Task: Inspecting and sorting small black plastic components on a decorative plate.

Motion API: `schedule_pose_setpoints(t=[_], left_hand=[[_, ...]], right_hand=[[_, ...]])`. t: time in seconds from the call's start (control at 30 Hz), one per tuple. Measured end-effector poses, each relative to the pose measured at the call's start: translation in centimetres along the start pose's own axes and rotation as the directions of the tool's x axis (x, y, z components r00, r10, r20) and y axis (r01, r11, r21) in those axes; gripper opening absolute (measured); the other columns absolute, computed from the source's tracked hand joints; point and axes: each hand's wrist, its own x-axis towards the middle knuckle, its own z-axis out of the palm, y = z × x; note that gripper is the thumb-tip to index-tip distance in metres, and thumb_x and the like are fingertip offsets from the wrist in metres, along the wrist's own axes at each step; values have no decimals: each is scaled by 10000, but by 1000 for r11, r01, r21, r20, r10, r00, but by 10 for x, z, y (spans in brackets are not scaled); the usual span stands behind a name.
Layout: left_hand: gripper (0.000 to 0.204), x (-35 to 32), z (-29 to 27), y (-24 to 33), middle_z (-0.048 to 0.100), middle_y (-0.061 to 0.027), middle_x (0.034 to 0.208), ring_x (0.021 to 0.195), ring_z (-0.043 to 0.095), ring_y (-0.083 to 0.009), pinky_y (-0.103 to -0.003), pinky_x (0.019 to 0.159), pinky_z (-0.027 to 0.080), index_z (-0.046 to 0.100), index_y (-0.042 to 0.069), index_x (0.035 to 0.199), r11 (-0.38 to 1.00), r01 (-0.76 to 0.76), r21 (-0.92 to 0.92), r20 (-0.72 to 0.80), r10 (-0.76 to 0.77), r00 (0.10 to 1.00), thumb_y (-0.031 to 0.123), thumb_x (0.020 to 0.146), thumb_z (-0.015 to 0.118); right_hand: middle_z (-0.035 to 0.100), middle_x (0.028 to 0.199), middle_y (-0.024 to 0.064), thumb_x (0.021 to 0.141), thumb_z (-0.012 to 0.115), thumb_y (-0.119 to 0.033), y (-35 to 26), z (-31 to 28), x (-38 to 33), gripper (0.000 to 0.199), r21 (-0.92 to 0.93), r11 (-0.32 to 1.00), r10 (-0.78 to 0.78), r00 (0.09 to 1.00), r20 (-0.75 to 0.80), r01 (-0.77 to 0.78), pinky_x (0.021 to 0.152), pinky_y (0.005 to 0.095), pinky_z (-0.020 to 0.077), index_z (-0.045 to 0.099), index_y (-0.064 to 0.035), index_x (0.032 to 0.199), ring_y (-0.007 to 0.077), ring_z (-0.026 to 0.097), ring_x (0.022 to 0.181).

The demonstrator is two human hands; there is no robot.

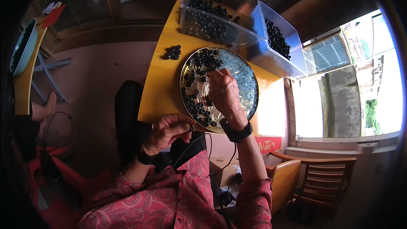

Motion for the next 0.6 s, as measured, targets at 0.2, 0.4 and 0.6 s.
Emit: schedule_pose_setpoints(t=[0.2, 0.4, 0.6], left_hand=[[206, 0, 0, 0, 666, -61, 827, 739, 660, -121, -268, 682, 568, 641, -9, 1081, 1000, 12, -6, -5, -12, 1000, 106, 910, 630], [215, 1, 1, 1, 665, -55, 828, 738, 659, -113, -262, 686, 569, 638, -12, 1084, 1000, 10, -2, -5, -10, 1000, 111, 909, 635], [220, 0, 0, 0, 667, -57, 820, 727, 661, -114, -261, 680, 572, 638, -12, 1085, 1000, 6, 4, -9, -6, 1000, 116, 905, 640]], right_hand=[[653, 831, 148, 790, 622, -23, 1, -8, -15, 115, 8, 998, 66, 997, 36, -66, 663, 350, 520, 693, -21, 881, 289, 660, 739], [632, 812, 175, 806, 620, -102, -10, 7, -22, 107, 55, 997, 47, 991, 123, -54, 670, 419, 517, 685, -19, 828, 352, 636, 732], [642, 807, 214, 831, 614, -240, -27, 17, -17, 257, -116, 970, 234, 946, 223, -212, 661, 449, 511, 673, 9, 811, 379, 641, 743]])
